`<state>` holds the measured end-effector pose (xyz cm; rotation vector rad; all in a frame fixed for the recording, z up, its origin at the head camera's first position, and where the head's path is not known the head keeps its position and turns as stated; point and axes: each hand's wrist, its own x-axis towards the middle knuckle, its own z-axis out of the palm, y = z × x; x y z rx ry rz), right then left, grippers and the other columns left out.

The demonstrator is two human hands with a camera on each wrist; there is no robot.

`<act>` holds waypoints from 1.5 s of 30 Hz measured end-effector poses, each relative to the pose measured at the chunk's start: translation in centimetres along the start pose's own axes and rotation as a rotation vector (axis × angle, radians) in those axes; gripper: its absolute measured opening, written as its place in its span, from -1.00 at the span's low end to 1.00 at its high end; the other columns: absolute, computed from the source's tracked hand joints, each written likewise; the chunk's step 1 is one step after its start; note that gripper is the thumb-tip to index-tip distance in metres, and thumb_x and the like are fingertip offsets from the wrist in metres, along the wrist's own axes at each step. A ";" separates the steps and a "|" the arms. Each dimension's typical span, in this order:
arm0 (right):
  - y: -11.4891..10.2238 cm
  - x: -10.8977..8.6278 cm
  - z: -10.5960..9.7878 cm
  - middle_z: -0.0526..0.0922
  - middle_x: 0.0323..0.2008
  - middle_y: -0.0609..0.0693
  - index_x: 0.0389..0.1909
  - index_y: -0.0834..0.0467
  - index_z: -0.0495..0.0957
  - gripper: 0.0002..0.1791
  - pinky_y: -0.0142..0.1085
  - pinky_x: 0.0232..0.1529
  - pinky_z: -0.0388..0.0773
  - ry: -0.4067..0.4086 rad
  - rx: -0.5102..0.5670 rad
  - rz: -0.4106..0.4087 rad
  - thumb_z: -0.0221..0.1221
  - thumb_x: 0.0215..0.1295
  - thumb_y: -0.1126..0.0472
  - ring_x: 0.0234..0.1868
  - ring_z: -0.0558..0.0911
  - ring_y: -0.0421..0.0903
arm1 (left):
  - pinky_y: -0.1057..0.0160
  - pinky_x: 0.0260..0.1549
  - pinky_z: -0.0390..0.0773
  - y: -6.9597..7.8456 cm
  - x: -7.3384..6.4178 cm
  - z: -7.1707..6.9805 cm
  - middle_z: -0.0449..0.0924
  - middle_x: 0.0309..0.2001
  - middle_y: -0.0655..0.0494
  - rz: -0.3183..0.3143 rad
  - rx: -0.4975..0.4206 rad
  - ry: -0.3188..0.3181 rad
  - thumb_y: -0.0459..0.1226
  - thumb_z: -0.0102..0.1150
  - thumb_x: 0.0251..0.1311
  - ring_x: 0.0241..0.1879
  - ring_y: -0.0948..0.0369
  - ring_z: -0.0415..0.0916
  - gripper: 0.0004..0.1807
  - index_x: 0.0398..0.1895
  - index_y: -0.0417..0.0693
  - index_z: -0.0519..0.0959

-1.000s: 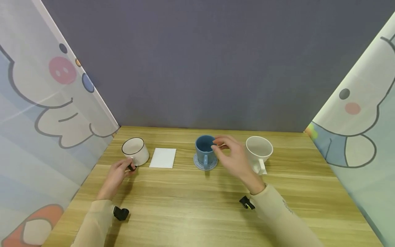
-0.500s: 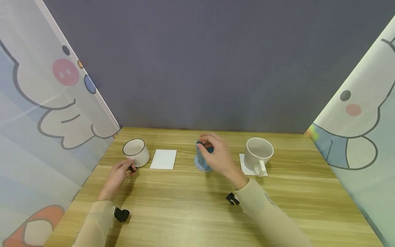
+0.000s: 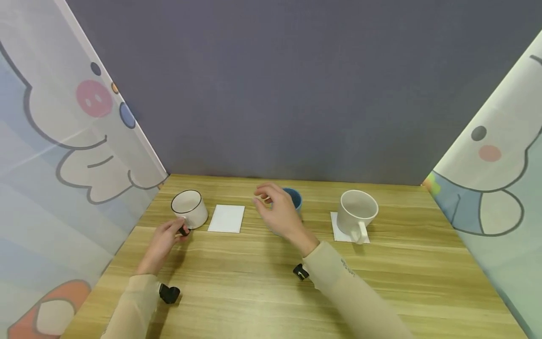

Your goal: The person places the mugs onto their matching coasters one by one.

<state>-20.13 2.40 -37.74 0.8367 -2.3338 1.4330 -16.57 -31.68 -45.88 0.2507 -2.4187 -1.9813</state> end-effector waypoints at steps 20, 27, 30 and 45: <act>1.7 2.1 5.3 0.64 0.08 -0.02 -0.01 0.14 0.66 -0.77 -0.21 -0.08 0.59 -0.150 -0.125 0.161 0.21 0.45 0.12 0.00 0.63 0.03 | 0.18 -0.09 0.63 0.1 0.3 0.3 0.47 -0.24 0.06 -0.015 0.001 0.025 -0.02 -0.09 0.59 -0.16 0.18 0.47 -0.48 -0.12 -0.40 0.50; 2.9 2.4 6.7 0.61 0.14 0.00 0.04 0.13 0.65 -0.71 -0.16 0.00 0.57 -0.242 -0.234 0.221 0.20 0.46 0.06 0.03 0.60 -0.02 | 0.19 -0.11 0.63 0.0 0.2 0.4 0.48 -0.26 0.06 -0.008 0.000 0.032 -0.02 -0.08 0.58 -0.18 0.19 0.47 -0.49 -0.17 -0.39 0.51; 3.5 2.5 7.3 0.61 0.16 0.01 0.06 0.14 0.65 -0.70 -0.14 0.12 0.56 -0.271 -0.301 0.221 0.20 0.45 0.06 0.14 0.58 -0.01 | 0.20 -0.12 0.63 -0.1 0.3 0.4 0.48 -0.26 0.06 -0.009 -0.005 0.035 -0.04 -0.08 0.59 -0.18 0.19 0.47 -0.50 -0.17 -0.38 0.52; 5.7 2.3 9.6 0.59 0.22 0.00 0.09 0.12 0.63 -0.67 -0.13 0.13 0.57 -0.452 -0.524 0.221 0.21 0.43 0.05 0.24 0.52 0.01 | 0.19 -0.11 0.62 -0.1 0.3 0.4 0.48 -0.26 0.07 -0.016 -0.010 0.039 -0.04 -0.09 0.59 -0.18 0.20 0.46 -0.52 -0.21 -0.35 0.52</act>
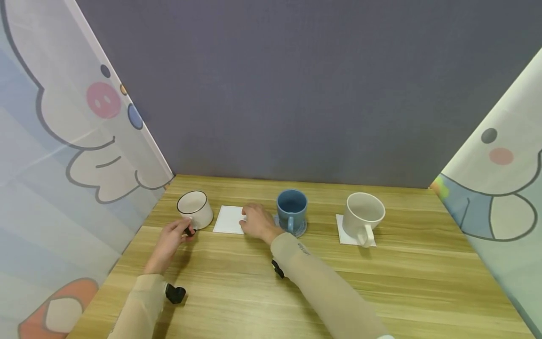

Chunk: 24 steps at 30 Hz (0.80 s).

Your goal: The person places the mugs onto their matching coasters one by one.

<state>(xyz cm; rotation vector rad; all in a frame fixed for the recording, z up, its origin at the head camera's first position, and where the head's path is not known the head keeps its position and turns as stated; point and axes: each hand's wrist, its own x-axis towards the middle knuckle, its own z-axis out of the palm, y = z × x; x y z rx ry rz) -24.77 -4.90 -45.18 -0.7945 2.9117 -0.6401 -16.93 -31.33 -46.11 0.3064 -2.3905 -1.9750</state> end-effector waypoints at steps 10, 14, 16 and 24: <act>0.3 0.7 0.9 0.63 0.05 -0.04 0.04 0.12 0.62 -0.69 -0.21 -0.04 0.57 -0.063 -0.094 -0.020 0.24 0.39 0.07 0.02 0.53 -0.03 | 0.15 -0.09 0.62 -0.2 0.1 -0.1 0.48 -0.25 0.05 -0.017 0.003 -0.012 -0.08 -0.11 0.61 -0.17 0.15 0.47 -0.53 -0.20 -0.37 0.52; 0.6 0.7 1.0 0.62 -0.07 -0.06 -0.05 0.11 0.62 -0.74 -0.22 -0.08 0.53 -0.072 -0.107 -0.013 0.26 0.36 0.06 -0.06 0.49 -0.05 | 0.15 -0.08 0.62 -0.2 0.2 0.0 0.48 -0.25 0.05 -0.020 0.001 -0.006 -0.07 -0.11 0.60 -0.17 0.15 0.47 -0.53 -0.19 -0.36 0.52; 0.7 0.7 1.2 0.62 -0.06 -0.07 -0.03 0.10 0.61 -0.73 -0.22 -0.06 0.52 -0.071 -0.103 -0.008 0.27 0.37 0.04 -0.06 0.48 -0.05 | 0.14 -0.08 0.62 -0.2 0.3 0.0 0.47 -0.26 0.05 -0.023 -0.004 -0.002 -0.07 -0.11 0.60 -0.18 0.15 0.46 -0.53 -0.20 -0.36 0.51; 0.7 0.6 1.4 0.62 0.10 -0.09 0.10 0.07 0.58 -0.64 -0.16 0.12 0.47 -0.079 -0.030 0.039 0.26 0.39 0.01 0.05 0.47 -0.04 | 0.16 -0.08 0.61 0.3 0.0 -0.2 0.45 -0.25 0.07 -0.025 -0.001 -0.030 -0.05 -0.13 0.61 -0.18 0.20 0.45 -0.54 -0.16 -0.33 0.50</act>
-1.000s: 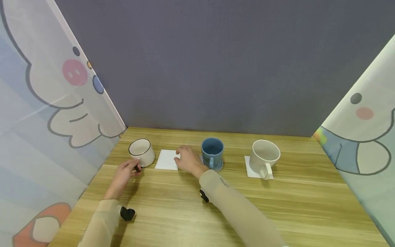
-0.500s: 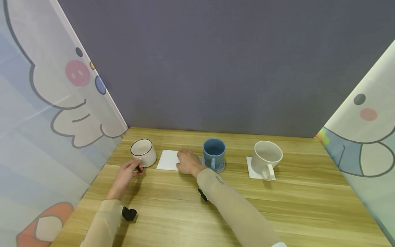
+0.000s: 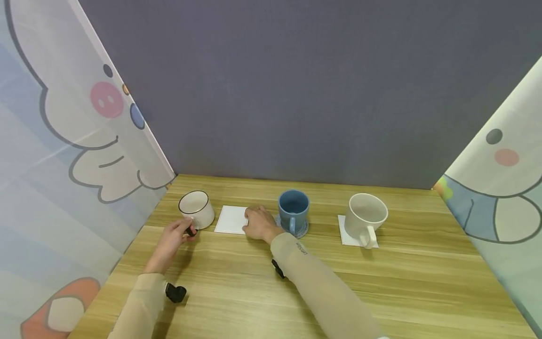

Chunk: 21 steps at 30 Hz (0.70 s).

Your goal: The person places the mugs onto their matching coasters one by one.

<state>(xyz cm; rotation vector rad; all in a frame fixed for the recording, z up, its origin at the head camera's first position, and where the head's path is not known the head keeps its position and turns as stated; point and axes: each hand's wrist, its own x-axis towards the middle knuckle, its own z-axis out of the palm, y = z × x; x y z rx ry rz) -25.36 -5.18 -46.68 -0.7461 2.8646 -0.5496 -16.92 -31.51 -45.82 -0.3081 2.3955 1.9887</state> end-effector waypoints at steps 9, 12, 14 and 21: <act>-0.2 -0.3 0.0 0.66 0.00 -0.14 -0.05 0.04 0.59 -0.75 -0.18 0.13 0.44 0.042 0.049 0.023 0.28 0.32 0.05 0.05 0.47 -0.03 | 0.12 -0.03 0.62 0.7 -0.3 0.0 0.44 -0.20 0.00 0.023 0.045 -0.050 -0.06 -0.17 0.62 -0.14 0.14 0.46 -0.52 -0.15 -0.38 0.47; -0.1 -0.3 0.0 0.65 0.02 -0.15 -0.05 0.03 0.58 -0.74 -0.18 0.13 0.44 0.037 0.043 0.022 0.27 0.30 0.05 0.04 0.47 -0.03 | 0.12 -0.03 0.62 0.7 -0.2 0.1 0.45 -0.21 0.02 0.023 0.043 -0.038 -0.06 -0.17 0.62 -0.15 0.15 0.47 -0.52 -0.14 -0.37 0.48; 0.0 -0.3 0.0 0.65 0.02 -0.16 -0.05 0.02 0.58 -0.74 -0.18 0.12 0.44 0.037 0.041 0.020 0.26 0.28 0.06 0.03 0.46 -0.04 | 0.11 -0.04 0.62 0.8 -0.2 0.2 0.45 -0.22 0.03 0.020 0.041 -0.031 -0.05 -0.16 0.62 -0.16 0.15 0.47 -0.52 -0.13 -0.37 0.48; 0.2 -0.2 0.2 0.66 0.00 -0.17 -0.08 0.02 0.58 -0.75 -0.19 0.09 0.44 0.040 0.042 0.023 0.27 0.27 0.05 0.01 0.46 -0.05 | 0.13 -0.11 0.62 1.2 0.0 0.6 0.46 -0.28 0.08 0.026 0.035 0.021 -0.02 -0.16 0.61 -0.20 0.19 0.45 -0.53 -0.20 -0.29 0.47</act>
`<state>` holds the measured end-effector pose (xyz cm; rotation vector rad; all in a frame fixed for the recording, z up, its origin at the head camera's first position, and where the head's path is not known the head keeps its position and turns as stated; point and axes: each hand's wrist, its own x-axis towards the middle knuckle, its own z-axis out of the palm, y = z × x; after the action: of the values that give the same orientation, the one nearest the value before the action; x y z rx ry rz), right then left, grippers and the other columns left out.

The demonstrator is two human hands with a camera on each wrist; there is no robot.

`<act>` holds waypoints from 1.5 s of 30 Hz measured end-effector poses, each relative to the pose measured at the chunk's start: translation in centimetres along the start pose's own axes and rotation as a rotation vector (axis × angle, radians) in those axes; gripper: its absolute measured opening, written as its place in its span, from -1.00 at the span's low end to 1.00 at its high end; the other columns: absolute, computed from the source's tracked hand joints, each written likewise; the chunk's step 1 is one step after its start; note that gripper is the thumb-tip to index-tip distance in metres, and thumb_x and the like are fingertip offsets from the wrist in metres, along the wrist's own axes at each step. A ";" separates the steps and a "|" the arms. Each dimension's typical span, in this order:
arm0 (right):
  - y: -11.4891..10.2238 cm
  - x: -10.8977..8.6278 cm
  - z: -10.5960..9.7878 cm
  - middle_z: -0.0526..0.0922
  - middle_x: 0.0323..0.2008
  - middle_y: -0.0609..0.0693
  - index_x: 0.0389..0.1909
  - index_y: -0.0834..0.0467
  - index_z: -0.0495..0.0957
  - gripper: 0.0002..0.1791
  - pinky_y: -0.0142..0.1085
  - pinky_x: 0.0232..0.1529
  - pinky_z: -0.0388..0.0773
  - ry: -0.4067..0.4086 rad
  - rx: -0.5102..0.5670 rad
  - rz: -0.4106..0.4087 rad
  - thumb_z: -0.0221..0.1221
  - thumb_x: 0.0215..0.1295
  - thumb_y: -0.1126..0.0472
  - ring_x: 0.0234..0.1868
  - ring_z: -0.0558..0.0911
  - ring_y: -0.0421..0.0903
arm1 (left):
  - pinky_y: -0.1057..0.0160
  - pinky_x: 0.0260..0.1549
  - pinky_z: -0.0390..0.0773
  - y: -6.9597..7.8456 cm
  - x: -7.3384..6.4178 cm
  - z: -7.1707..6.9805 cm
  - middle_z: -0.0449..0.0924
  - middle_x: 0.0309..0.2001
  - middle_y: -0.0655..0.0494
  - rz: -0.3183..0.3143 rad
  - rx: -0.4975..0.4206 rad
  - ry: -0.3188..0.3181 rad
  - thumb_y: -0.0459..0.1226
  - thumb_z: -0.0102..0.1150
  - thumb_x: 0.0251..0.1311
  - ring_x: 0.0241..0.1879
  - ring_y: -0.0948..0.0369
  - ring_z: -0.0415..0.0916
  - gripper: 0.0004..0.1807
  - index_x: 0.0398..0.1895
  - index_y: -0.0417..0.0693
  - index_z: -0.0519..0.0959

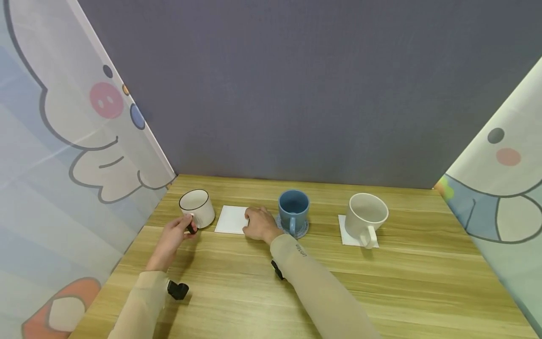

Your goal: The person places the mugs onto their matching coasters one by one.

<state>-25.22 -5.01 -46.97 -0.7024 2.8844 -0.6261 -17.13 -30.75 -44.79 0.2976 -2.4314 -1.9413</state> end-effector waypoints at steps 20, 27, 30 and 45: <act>0.2 0.2 0.3 0.68 -0.09 -0.17 -0.08 0.00 0.59 -0.74 -0.18 0.07 0.44 0.004 0.028 0.012 0.30 0.28 0.03 -0.01 0.46 -0.05 | 0.10 -0.09 0.68 0.9 -0.4 2.0 0.53 -0.33 0.08 0.077 -0.081 0.114 -0.11 -0.05 0.58 -0.20 0.18 0.53 -0.53 -0.23 -0.43 0.52; 0.2 0.2 0.4 0.67 -0.11 -0.18 -0.08 0.00 0.59 -0.74 -0.19 0.05 0.44 0.009 0.058 0.017 0.32 0.26 0.03 -0.03 0.45 -0.05 | 0.11 -0.11 0.68 1.0 -0.6 3.3 0.53 -0.34 0.10 0.115 -0.103 0.144 -0.14 -0.03 0.58 -0.19 0.18 0.53 -0.53 -0.22 -0.50 0.51; 0.3 0.2 0.5 0.68 -0.14 -0.18 -0.08 0.01 0.60 -0.73 -0.19 0.05 0.45 0.012 0.066 0.019 0.33 0.25 0.03 -0.02 0.45 -0.06 | 0.11 -0.08 0.68 1.2 -0.7 3.6 0.53 -0.32 0.10 0.113 -0.106 0.145 -0.13 -0.03 0.57 -0.18 0.18 0.53 -0.52 -0.21 -0.51 0.50; 0.3 0.1 0.3 0.64 -0.26 -0.19 -0.10 0.01 0.60 -0.76 -0.20 0.03 0.45 0.014 0.111 0.056 0.33 0.26 0.07 -0.03 0.44 -0.07 | 0.18 -0.16 0.68 1.9 -0.3 5.5 0.54 -0.31 -0.02 0.098 -0.089 0.078 -0.15 -0.02 0.58 -0.21 0.14 0.54 -0.55 -0.26 -0.47 0.51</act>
<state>-25.34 -4.90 -47.39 -0.6028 2.8449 -0.7792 -17.78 -24.99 -44.14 0.2425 -2.2597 -1.9510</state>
